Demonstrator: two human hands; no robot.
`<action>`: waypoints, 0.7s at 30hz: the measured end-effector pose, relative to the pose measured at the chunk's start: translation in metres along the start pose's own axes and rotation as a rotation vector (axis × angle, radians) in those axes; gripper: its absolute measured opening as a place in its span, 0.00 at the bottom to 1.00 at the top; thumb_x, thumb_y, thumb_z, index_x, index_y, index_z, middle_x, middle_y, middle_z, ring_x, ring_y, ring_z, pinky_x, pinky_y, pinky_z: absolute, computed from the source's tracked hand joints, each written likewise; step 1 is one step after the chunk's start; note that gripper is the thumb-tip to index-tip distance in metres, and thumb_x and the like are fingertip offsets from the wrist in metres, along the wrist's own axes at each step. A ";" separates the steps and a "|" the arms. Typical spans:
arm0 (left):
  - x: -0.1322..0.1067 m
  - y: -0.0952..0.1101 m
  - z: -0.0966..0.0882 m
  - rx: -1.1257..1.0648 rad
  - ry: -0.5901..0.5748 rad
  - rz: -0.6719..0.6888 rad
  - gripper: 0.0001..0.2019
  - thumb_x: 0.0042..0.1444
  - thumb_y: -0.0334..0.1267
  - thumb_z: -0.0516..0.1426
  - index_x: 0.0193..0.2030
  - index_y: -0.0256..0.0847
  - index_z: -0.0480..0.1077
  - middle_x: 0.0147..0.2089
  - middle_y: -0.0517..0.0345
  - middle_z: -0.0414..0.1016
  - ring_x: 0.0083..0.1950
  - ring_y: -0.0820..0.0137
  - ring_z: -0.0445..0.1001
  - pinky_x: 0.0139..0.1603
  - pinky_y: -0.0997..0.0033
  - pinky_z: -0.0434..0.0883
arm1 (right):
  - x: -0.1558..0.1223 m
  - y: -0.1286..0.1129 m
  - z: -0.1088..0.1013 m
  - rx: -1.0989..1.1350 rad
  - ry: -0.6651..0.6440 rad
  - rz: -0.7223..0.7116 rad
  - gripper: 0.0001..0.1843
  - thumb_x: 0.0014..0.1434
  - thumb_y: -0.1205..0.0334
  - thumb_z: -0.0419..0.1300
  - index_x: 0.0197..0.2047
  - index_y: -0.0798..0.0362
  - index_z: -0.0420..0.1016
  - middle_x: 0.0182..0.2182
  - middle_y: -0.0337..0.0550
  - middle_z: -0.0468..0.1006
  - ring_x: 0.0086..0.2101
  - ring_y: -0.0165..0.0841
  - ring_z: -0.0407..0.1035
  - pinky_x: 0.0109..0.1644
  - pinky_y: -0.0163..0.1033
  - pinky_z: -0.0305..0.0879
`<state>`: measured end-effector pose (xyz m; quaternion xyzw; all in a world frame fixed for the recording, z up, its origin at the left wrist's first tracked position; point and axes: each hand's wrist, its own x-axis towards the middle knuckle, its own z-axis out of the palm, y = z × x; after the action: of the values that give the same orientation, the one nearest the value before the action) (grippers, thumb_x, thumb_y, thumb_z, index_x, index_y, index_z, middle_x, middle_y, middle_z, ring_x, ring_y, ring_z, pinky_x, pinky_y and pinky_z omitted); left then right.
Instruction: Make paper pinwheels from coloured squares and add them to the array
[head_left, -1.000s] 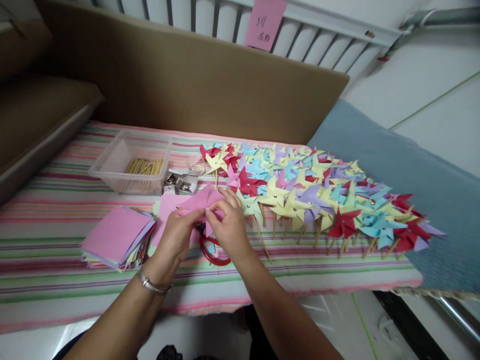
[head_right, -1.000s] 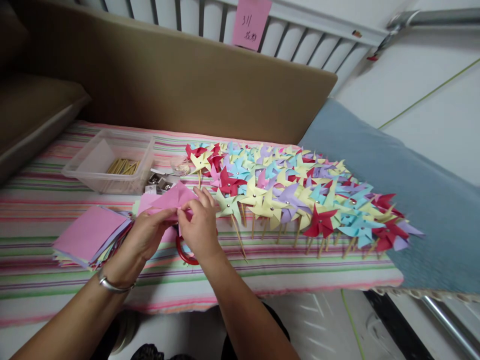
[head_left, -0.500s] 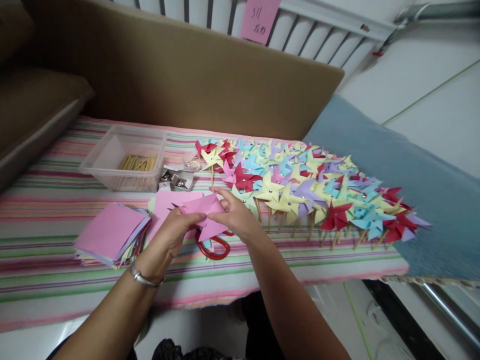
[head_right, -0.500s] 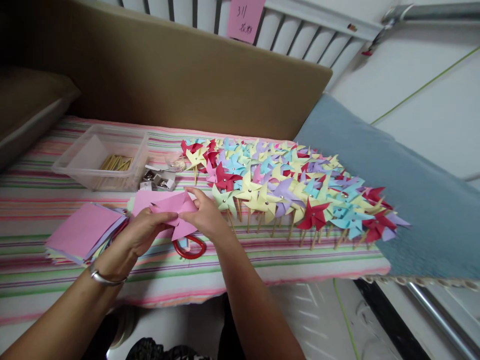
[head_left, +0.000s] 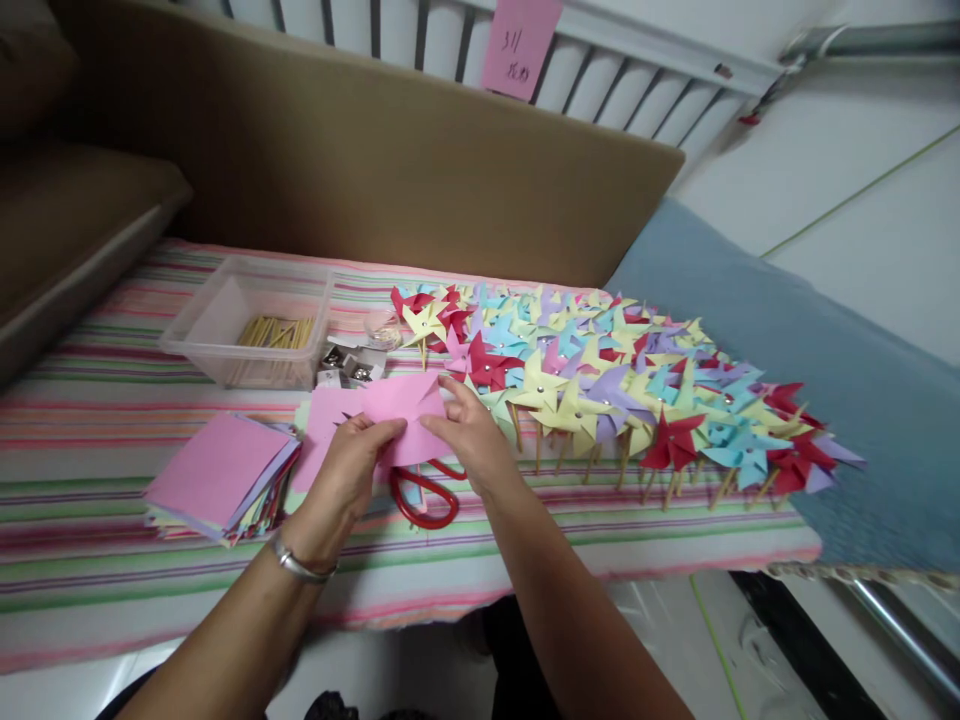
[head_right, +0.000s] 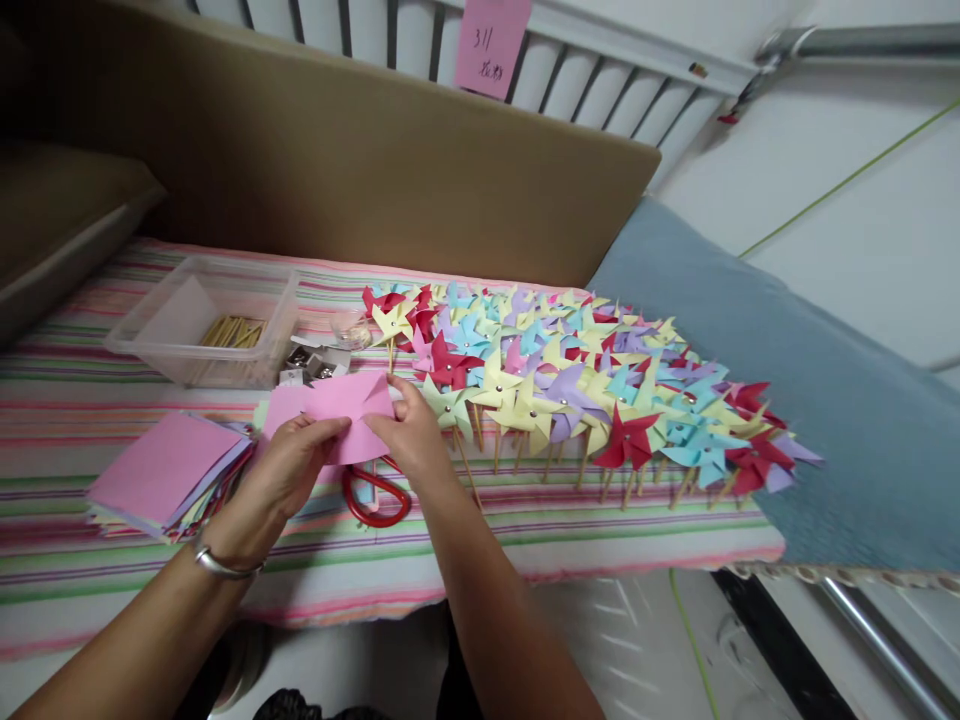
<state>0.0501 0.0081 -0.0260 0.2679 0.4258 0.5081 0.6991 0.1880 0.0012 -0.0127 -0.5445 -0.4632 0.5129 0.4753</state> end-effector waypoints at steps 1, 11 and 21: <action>0.003 0.004 -0.003 -0.003 0.015 0.013 0.07 0.34 0.32 0.66 0.24 0.35 0.75 0.22 0.60 0.75 0.24 0.74 0.69 0.29 0.74 0.65 | -0.002 0.000 0.000 -0.106 0.044 -0.083 0.32 0.50 0.63 0.61 0.58 0.50 0.61 0.33 0.40 0.76 0.33 0.36 0.74 0.39 0.43 0.71; 0.014 0.037 -0.037 0.014 0.061 0.036 0.08 0.30 0.30 0.66 0.21 0.36 0.72 0.19 0.62 0.71 0.21 0.76 0.64 0.23 0.76 0.60 | -0.014 0.005 0.008 -0.840 -0.041 -0.734 0.21 0.54 0.74 0.53 0.49 0.48 0.72 0.65 0.48 0.53 0.64 0.41 0.47 0.63 0.54 0.51; 0.008 0.037 -0.029 0.140 0.064 0.028 0.06 0.30 0.29 0.64 0.17 0.37 0.70 0.17 0.64 0.67 0.19 0.77 0.61 0.21 0.76 0.57 | -0.011 0.003 0.013 -0.792 -0.017 -0.774 0.07 0.58 0.66 0.56 0.33 0.49 0.77 0.62 0.46 0.61 0.62 0.41 0.52 0.62 0.55 0.52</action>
<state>0.0084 0.0265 -0.0130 0.3056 0.4787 0.4954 0.6573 0.1747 -0.0092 -0.0143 -0.4675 -0.7908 0.0917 0.3843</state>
